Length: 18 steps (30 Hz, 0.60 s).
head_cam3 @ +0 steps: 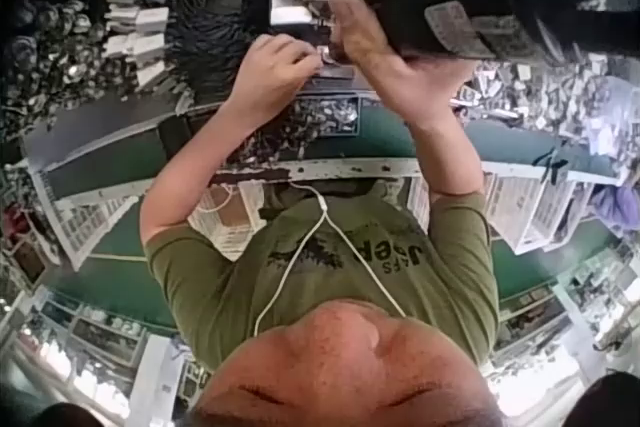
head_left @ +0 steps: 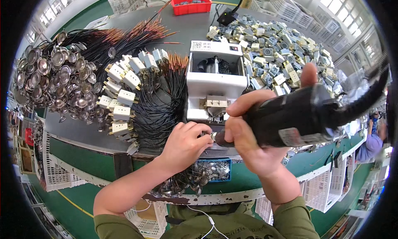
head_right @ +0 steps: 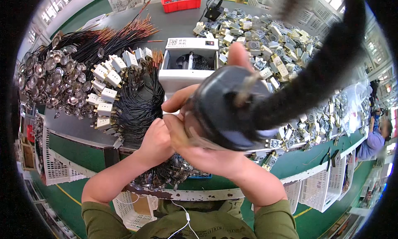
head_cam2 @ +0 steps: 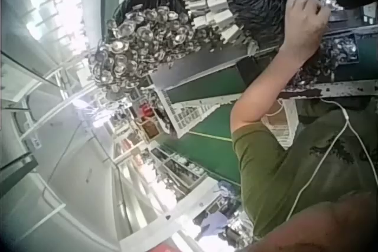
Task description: Assembling small electronic components into a frame and securing them with a power tool.
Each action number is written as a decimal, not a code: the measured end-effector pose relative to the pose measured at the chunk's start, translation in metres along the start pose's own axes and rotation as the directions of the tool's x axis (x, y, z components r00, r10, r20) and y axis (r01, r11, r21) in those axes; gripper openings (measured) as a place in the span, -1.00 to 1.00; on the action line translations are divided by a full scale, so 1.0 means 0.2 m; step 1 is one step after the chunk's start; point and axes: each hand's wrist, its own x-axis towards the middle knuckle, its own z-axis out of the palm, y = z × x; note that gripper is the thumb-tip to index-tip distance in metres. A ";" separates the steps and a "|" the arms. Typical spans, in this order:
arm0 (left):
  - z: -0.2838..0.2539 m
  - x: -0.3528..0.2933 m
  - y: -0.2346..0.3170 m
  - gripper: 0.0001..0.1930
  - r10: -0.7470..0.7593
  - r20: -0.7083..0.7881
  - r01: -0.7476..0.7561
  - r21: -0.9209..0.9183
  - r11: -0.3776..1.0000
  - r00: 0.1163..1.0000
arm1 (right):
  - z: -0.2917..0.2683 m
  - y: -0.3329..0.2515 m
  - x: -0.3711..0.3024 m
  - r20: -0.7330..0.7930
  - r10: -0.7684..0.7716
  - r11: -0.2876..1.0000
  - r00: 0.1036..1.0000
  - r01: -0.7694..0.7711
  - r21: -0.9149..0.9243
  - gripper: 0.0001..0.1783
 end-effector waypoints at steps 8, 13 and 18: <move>0.01 -0.03 -0.03 -0.89 -0.087 0.057 0.090 -0.058 0.994 0.995 | 0.18 0.11 -0.06 -0.191 0.127 0.982 0.973 -0.097 0.159 0.29; 0.01 -0.03 -0.04 -0.90 -0.065 0.040 0.066 -0.026 0.998 0.997 | 0.19 0.15 -0.07 -0.201 0.176 0.968 0.964 -0.133 0.211 0.26; 0.02 -0.03 -0.03 -0.88 -0.099 0.023 0.101 -0.072 0.992 0.995 | 0.18 0.22 -0.08 -0.089 0.073 0.997 0.993 -0.072 0.018 0.21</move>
